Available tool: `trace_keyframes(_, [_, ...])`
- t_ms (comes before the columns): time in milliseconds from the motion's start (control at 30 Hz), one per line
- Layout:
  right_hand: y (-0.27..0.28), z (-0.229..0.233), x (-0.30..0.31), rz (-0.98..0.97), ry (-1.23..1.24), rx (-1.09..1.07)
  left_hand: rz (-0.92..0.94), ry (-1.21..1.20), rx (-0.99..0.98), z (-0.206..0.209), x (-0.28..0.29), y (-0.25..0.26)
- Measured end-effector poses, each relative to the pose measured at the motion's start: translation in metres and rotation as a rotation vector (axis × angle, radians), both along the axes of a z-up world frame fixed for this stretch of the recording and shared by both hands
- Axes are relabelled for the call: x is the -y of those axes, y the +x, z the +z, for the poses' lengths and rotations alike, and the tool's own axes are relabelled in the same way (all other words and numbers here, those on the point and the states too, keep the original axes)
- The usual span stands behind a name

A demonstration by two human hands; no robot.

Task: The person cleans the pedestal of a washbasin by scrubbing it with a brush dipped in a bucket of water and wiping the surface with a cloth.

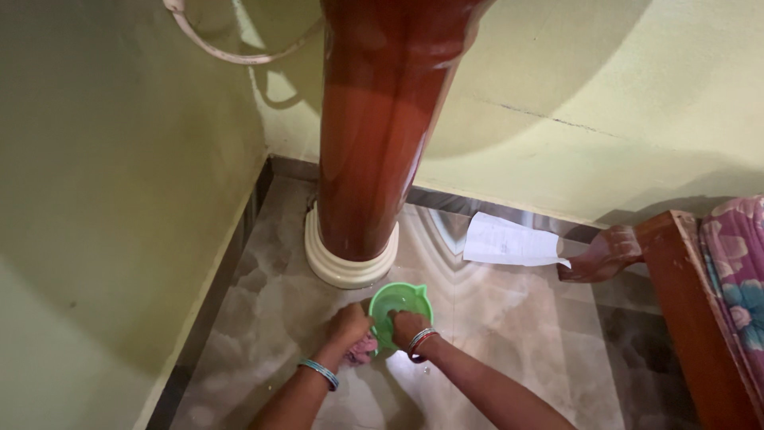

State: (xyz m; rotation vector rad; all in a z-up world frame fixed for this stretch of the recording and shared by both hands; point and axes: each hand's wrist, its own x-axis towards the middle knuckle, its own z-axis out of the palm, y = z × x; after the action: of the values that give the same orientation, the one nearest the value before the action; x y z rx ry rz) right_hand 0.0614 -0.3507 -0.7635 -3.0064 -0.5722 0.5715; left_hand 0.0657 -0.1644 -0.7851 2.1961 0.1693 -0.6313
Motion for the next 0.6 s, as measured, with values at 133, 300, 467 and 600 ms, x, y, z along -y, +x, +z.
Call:
trace_keyframes(133, [0.014, 0.005, 0.027, -0.017, -0.032, 0.060, 0.077, -0.083, -0.043, -0.008, 0.013, -0.024])
trace_keyframes(300, [0.022, 0.042, 0.074, 0.088, -0.026, 0.209, 0.127, -0.093, -0.095, -0.009, 0.022, -0.034])
trace_keyframes(467, [0.013, 0.098, 0.095, -0.088, 0.029, 0.027, 0.129, -0.301, 0.103, -0.068, 0.053, -0.023])
trace_keyframes(600, [-0.003, 0.107, 0.097, -0.009, -0.094, 0.020, 0.200, -0.358, 0.192, -0.099, 0.063, -0.021])
